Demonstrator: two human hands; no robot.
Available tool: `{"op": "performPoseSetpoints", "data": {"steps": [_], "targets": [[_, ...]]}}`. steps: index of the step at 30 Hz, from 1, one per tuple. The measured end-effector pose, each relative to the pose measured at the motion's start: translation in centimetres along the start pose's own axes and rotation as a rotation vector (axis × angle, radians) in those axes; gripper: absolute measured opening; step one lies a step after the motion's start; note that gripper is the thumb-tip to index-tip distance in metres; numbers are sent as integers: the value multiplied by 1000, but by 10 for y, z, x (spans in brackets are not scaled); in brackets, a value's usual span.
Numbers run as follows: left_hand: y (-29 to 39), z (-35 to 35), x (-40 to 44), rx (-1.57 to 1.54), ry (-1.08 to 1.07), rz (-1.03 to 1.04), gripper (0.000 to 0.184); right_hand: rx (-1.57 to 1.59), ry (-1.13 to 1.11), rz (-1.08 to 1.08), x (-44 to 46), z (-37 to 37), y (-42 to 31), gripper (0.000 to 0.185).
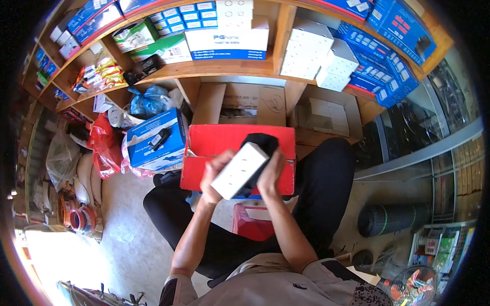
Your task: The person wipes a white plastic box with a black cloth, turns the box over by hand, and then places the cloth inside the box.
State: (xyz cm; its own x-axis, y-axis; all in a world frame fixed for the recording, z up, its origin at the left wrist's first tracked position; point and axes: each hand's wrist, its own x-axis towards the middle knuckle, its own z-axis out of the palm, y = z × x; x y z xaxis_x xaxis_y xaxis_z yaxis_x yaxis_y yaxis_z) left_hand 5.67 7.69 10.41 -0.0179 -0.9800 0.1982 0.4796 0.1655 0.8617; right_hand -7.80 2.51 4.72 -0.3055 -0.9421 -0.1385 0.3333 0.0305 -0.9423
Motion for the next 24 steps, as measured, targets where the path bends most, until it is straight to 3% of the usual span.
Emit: {"op": "performPoseSetpoints", "data": {"steps": [2,4,7,9,11,12,13,14,16,18,20,22,23,24], "targets": [[16,-11,1,211,-303,-122,69,-348,-341,-364,18,-21,-24,54],[38,-5,1,260,-253,-234,35,-378,-315,-417,12,-13,-48,50],[46,-24,7,438,-172,-295,37,-509,-280,-470,10,7,-55,51],[45,-16,11,547,42,-352,37,-587,-452,-480,9,21,-58,48],[26,-6,15,693,186,-381,54,-816,-731,-424,16,20,-43,44],[25,8,15,756,276,-157,58,-916,-826,-331,12,20,-37,45],[20,2,15,888,272,-210,54,-917,-865,-413,15,12,-17,45],[17,-5,15,1021,270,-266,51,-919,-871,-413,13,19,-21,45],[23,-18,19,992,236,-222,46,-268,-852,18,7,38,-38,46],[25,-28,20,957,198,-187,41,-247,-923,-95,5,52,-68,48],[25,-36,20,890,236,34,35,-439,-703,-175,10,42,-77,50],[15,-53,18,955,339,-1,25,-594,-523,-313,26,38,-87,53],[10,-62,19,882,382,36,25,-705,-383,-482,38,27,-76,51],[9,-65,22,807,426,74,24,-719,-369,-486,37,27,-85,51]]}}
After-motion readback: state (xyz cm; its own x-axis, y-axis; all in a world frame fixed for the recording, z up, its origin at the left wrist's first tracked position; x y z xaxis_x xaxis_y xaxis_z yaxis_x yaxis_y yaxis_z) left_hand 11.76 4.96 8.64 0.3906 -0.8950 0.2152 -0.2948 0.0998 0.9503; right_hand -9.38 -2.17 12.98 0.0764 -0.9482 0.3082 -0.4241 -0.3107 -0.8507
